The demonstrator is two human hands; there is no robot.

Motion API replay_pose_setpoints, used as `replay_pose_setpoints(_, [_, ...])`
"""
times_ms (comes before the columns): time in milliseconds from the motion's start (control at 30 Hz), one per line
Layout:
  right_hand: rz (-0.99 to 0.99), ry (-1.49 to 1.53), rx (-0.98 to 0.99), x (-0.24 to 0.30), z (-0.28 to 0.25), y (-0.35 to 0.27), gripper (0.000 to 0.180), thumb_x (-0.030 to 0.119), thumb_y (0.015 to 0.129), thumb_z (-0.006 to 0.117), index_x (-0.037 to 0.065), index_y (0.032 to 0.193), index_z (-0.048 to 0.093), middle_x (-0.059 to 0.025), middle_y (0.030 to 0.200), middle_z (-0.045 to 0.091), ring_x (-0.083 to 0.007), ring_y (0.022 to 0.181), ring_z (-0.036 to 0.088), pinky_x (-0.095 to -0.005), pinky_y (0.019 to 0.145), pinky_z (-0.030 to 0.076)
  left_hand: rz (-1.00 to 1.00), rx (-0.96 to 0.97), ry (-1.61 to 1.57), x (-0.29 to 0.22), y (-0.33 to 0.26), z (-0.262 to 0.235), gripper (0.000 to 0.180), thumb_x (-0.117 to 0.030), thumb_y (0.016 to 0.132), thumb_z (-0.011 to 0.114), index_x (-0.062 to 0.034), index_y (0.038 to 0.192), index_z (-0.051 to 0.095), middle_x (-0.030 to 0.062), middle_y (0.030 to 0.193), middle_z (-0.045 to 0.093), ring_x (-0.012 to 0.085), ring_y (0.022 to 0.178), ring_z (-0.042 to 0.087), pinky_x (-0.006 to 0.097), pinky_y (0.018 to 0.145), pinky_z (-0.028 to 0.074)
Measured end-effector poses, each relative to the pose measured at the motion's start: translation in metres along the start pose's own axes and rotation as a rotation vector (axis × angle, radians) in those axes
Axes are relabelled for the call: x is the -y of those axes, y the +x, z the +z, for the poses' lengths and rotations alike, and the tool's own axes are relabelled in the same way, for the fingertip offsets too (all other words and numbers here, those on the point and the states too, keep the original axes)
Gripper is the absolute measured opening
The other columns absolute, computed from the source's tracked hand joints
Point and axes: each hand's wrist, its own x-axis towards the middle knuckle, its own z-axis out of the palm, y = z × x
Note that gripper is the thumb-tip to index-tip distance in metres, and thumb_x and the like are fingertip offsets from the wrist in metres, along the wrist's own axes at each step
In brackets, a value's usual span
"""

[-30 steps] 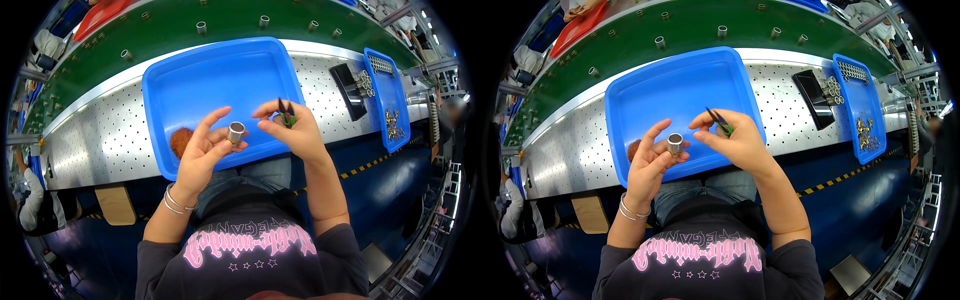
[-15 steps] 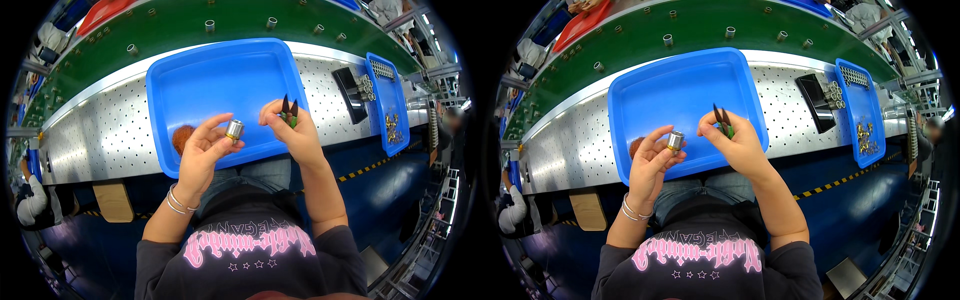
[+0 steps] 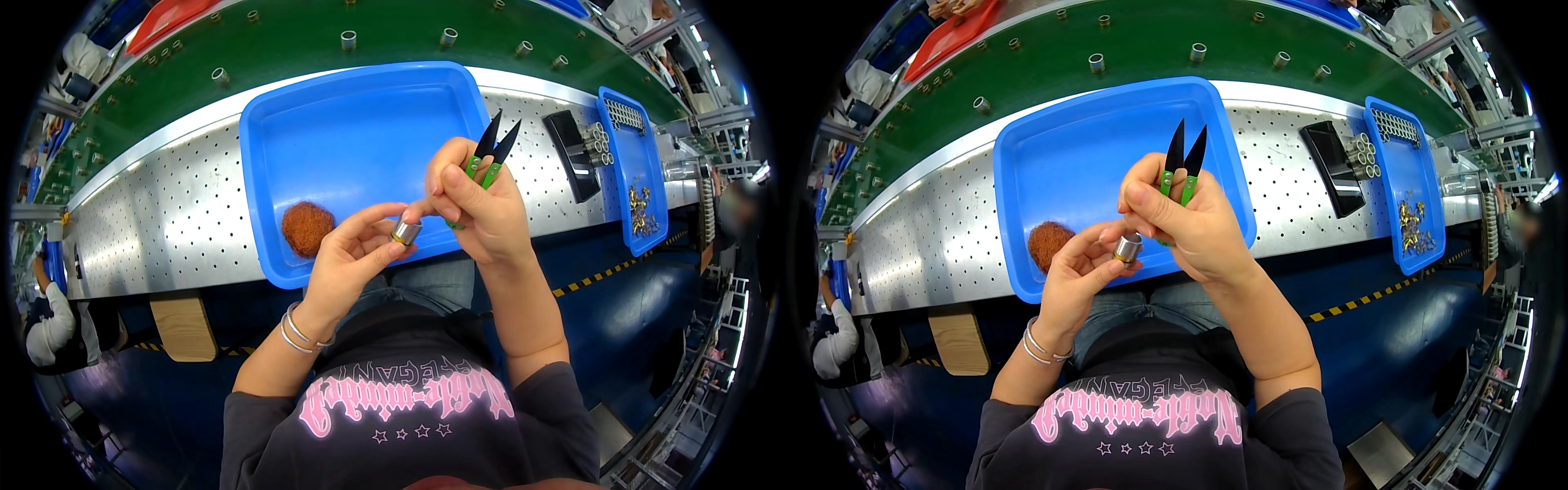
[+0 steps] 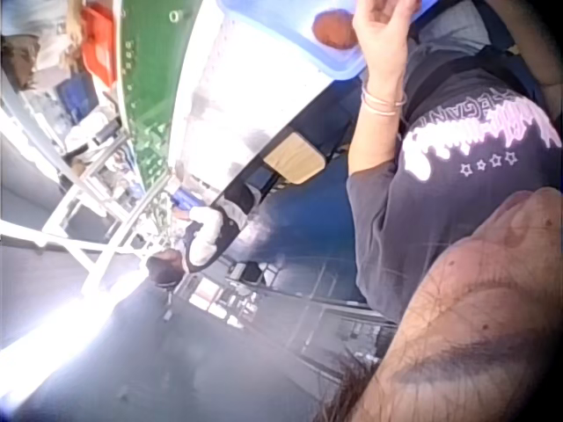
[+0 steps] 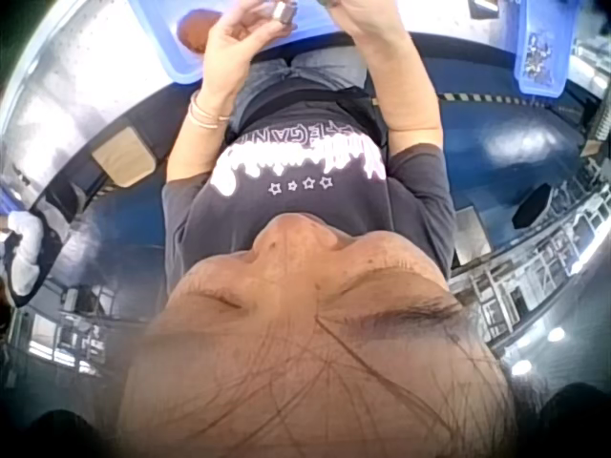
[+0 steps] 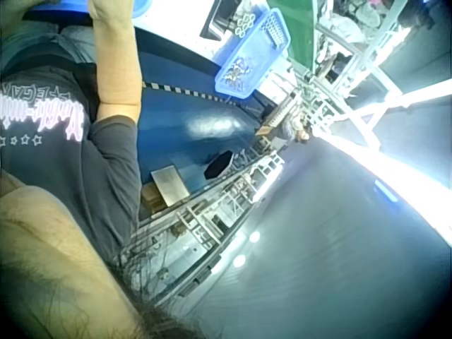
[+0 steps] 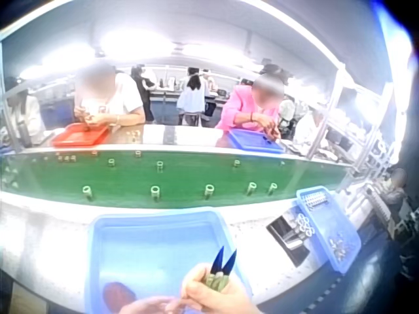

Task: The person uses a green-handled tool to scrape the interior of small cylindrical metal parts. They pick up each part from a blue tray, perform the cleaning action, and place the part onto a green conveyor belt. The process is repeated for multiple parts in a continuous assembly line setting.

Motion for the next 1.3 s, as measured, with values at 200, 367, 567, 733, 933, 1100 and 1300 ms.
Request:
replay_pose_setpoints(200, [-0.143, -0.014, -0.044, 0.006, -0.001, 0.014, 0.019, 0.018, 0.09, 0.057, 0.002, 0.08, 0.055, 0.0007, 0.063, 0.047, -0.0048, 0.054, 0.045, -0.0369, 0.074, 0.055, -0.054, 0.045, 0.028, -0.006, -0.002, 0.007, 0.051, 0.001, 0.083, 0.061, 0.0, 0.131, 0.04, 0.0144, 0.103, 0.06, 0.0191, 0.094, 0.061, 0.028, 0.083, 0.05])
replay_pose_setpoints(367, [-0.244, -0.061, -0.166, 0.01, -0.024, 0.022, 0.017, 0.017, 0.091, 0.056, 0.003, 0.081, 0.056, 0.002, 0.061, 0.044, -0.0038, 0.051, 0.041, -0.038, 0.075, 0.055, -0.057, 0.041, -0.005, -0.008, -0.003, 0.005, 0.052, -0.003, 0.084, 0.06, -0.0001, 0.131, 0.039, 0.0171, 0.105, 0.06, 0.021, 0.091, 0.062, 0.03, 0.081, 0.05])
replay_pose_setpoints(567, [-0.393, -0.034, -0.14, 0.03, -0.019, 0.012, 0.018, 0.015, 0.093, 0.052, 0.002, 0.081, 0.055, 0.0016, 0.062, 0.044, -0.0018, 0.048, 0.036, -0.0382, 0.071, 0.057, -0.065, -0.103, -0.159, -0.01, 0.0, -0.003, 0.044, -0.01, 0.087, 0.059, -0.0032, 0.128, 0.046, 0.0157, 0.109, 0.059, 0.0197, 0.095, 0.061, 0.029, 0.085, 0.05])
replay_pose_setpoints(733, [-0.45, -0.09, 0.023, 0.041, -0.009, 0.008, 0.018, 0.015, 0.092, 0.053, 0.0, 0.081, 0.053, -0.0003, 0.064, 0.046, -0.0019, 0.047, 0.036, -0.0401, 0.067, 0.057, -0.059, -0.107, -0.184, -0.011, 0.001, -0.003, 0.044, -0.009, 0.087, 0.058, -0.0039, 0.128, 0.045, 0.0166, 0.11, 0.059, 0.0206, 0.096, 0.061, 0.029, 0.086, 0.049])
replay_pose_setpoints(933, [-0.45, -0.161, 0.155, 0.051, 0.008, 0.008, 0.02, 0.018, 0.093, 0.051, 0.002, 0.081, 0.051, -0.0008, 0.062, 0.045, -0.0026, 0.047, 0.037, -0.0391, 0.065, 0.056, -0.049, -0.117, -0.15, -0.014, 0.002, -0.002, 0.043, -0.008, 0.086, 0.058, -0.004, 0.128, 0.046, 0.0172, 0.11, 0.059, 0.0208, 0.097, 0.061, 0.03, 0.087, 0.049])
replay_pose_setpoints(1100, [-0.439, -0.306, 0.19, 0.057, 0.023, 0.008, 0.024, 0.025, 0.095, 0.047, 0.006, 0.081, 0.047, 0.0021, 0.057, 0.039, -0.0037, 0.045, 0.035, -0.0357, 0.064, 0.055, -0.034, -0.127, -0.132, -0.016, 0.0, -0.002, 0.043, -0.007, 0.086, 0.058, -0.004, 0.127, 0.046, 0.0167, 0.11, 0.059, 0.021, 0.098, 0.061, 0.031, 0.088, 0.049])
replay_pose_setpoints(1300, [-0.426, -0.332, 0.245, 0.061, 0.029, 0.007, 0.025, 0.027, 0.095, 0.048, 0.006, 0.08, 0.046, 0.0022, 0.056, 0.039, -0.0038, 0.044, 0.034, -0.0372, 0.063, 0.055, 0.005, -0.124, -0.081, -0.014, 0.0, -0.001, 0.044, -0.007, 0.085, 0.059, -0.0026, 0.127, 0.047, 0.0143, 0.11, 0.06, 0.0212, 0.098, 0.061, 0.031, 0.087, 0.048])
